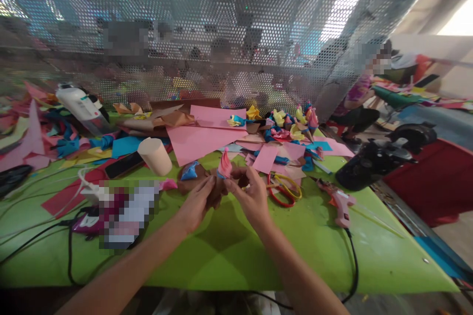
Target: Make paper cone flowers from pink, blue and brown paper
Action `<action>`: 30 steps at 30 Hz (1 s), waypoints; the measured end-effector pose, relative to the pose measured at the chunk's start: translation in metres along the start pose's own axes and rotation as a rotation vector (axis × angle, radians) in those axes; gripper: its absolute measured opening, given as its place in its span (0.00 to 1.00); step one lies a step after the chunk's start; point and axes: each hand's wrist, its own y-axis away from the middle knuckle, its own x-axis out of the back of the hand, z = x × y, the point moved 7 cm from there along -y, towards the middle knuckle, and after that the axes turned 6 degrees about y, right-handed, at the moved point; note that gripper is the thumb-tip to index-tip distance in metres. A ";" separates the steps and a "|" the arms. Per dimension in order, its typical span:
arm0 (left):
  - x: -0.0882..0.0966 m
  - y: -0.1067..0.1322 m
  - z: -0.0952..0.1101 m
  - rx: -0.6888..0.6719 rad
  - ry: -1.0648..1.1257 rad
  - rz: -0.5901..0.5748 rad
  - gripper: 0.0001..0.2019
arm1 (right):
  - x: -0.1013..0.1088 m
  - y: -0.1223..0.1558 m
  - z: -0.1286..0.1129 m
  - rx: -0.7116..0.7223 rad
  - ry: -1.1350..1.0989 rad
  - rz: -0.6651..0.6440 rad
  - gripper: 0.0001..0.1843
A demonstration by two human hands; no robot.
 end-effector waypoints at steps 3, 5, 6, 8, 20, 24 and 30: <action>-0.001 0.000 0.000 -0.001 0.006 -0.002 0.27 | 0.000 0.000 0.000 -0.016 -0.032 0.002 0.12; -0.001 0.000 0.000 0.001 0.004 -0.004 0.27 | -0.001 -0.001 0.001 -0.039 -0.082 -0.011 0.12; -0.001 0.000 0.000 0.000 0.003 -0.005 0.27 | -0.002 -0.001 0.001 -0.053 -0.115 -0.022 0.12; -0.001 0.000 0.000 -0.007 -0.004 -0.009 0.26 | -0.004 -0.001 0.002 -0.081 -0.175 -0.039 0.13; -0.002 0.001 0.000 0.002 -0.026 -0.019 0.26 | -0.004 -0.002 0.002 -0.099 -0.172 -0.040 0.17; 0.000 -0.001 -0.001 -0.020 -0.058 -0.013 0.25 | -0.006 -0.001 0.000 -0.088 -0.141 -0.055 0.18; 0.000 -0.002 0.000 -0.039 -0.081 -0.038 0.25 | -0.004 -0.001 0.001 -0.099 -0.135 -0.046 0.18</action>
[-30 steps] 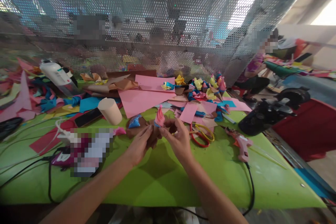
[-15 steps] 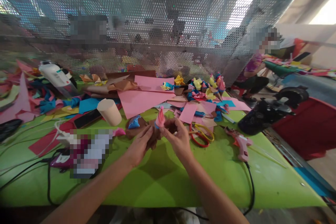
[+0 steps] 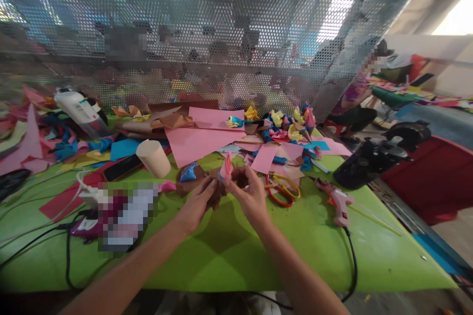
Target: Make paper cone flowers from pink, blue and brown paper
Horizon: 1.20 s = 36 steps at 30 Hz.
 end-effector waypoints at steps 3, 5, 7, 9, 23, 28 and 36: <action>0.003 -0.002 -0.002 0.034 0.049 0.024 0.28 | 0.004 -0.001 0.002 -0.015 -0.044 0.029 0.16; 0.005 -0.003 -0.004 0.060 0.080 0.051 0.29 | 0.007 -0.001 0.001 -0.003 -0.050 0.052 0.16; 0.008 -0.003 -0.005 0.076 0.095 0.080 0.28 | 0.006 -0.001 0.000 0.027 -0.016 0.049 0.16; 0.008 -0.003 -0.005 0.084 0.092 0.091 0.25 | 0.004 -0.001 -0.002 0.067 0.043 0.031 0.16; 0.014 -0.012 -0.006 0.188 0.191 0.160 0.22 | 0.011 -0.005 0.008 0.023 -0.026 0.065 0.19; 0.016 -0.015 -0.002 0.186 0.185 0.116 0.26 | 0.013 -0.009 0.014 0.025 -0.012 0.044 0.19; 0.018 -0.019 -0.005 0.051 0.153 0.045 0.11 | -0.007 -0.002 -0.001 0.132 0.056 -0.138 0.18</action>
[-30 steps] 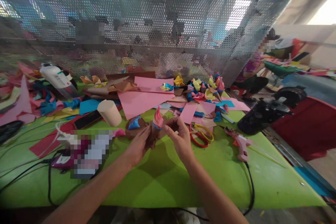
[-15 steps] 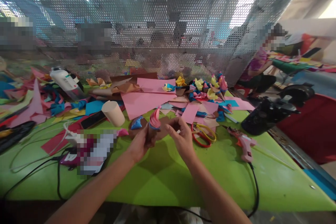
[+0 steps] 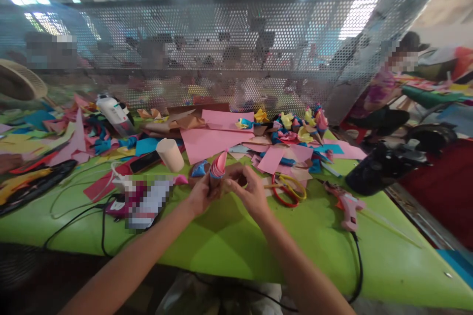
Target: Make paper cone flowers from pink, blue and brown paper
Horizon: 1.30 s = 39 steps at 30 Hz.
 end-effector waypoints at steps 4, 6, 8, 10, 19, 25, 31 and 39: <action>-0.003 0.002 -0.004 0.003 -0.010 -0.025 0.13 | -0.007 0.001 0.000 0.001 0.028 -0.045 0.20; -0.005 0.003 -0.005 0.020 -0.015 -0.029 0.16 | -0.009 0.001 0.003 -0.003 0.027 -0.053 0.19; -0.007 0.003 -0.007 0.047 -0.014 -0.033 0.20 | -0.011 0.000 0.004 -0.002 0.017 -0.060 0.19; -0.008 0.004 -0.010 0.092 -0.001 -0.039 0.26 | -0.011 0.000 0.005 -0.002 0.009 -0.061 0.18; -0.016 0.007 -0.011 0.207 0.033 -0.065 0.23 | -0.011 0.001 0.004 -0.067 -0.104 -0.079 0.22; -0.020 0.010 -0.010 0.229 0.068 -0.102 0.24 | -0.014 0.002 0.006 -0.042 -0.049 -0.087 0.22; -0.020 0.011 -0.012 0.261 0.096 -0.107 0.24 | -0.017 0.003 0.005 -0.008 -0.029 -0.099 0.20; -0.017 0.012 -0.012 0.277 0.062 -0.111 0.23 | -0.020 0.003 0.001 0.001 -0.031 -0.110 0.19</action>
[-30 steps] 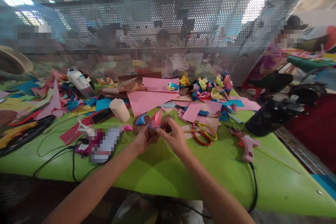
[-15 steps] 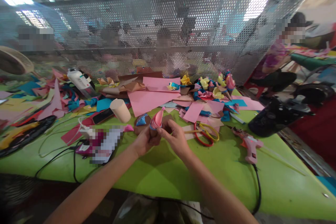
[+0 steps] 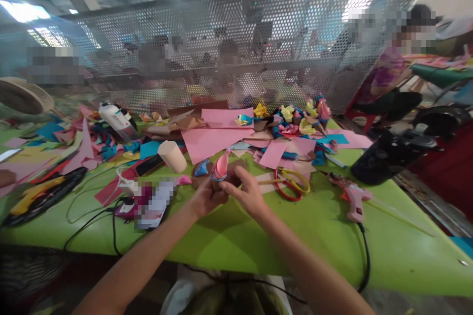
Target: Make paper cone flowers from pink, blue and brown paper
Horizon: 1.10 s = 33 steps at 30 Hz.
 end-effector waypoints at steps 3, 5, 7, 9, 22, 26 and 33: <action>0.001 0.000 -0.001 0.004 -0.010 -0.010 0.24 | 0.001 0.000 -0.002 0.003 0.001 0.013 0.21; 0.001 0.000 -0.001 0.012 -0.016 -0.021 0.23 | 0.000 0.000 -0.002 -0.005 -0.010 0.008 0.22; -0.001 0.001 -0.001 0.020 -0.023 -0.035 0.22 | -0.001 0.000 -0.001 -0.024 -0.058 -0.010 0.25; -0.003 0.003 -0.001 0.026 -0.032 -0.051 0.21 | -0.001 0.000 0.000 -0.047 -0.106 -0.017 0.26; -0.002 0.006 -0.012 0.108 -0.039 -0.074 0.22 | -0.004 0.006 0.016 -0.206 -0.232 -0.011 0.25; 0.000 0.004 -0.013 0.095 -0.006 -0.017 0.21 | -0.004 0.008 0.017 -0.204 -0.226 -0.036 0.23; 0.006 0.003 -0.016 0.036 0.033 0.072 0.23 | 0.001 0.008 0.011 -0.176 -0.111 -0.036 0.23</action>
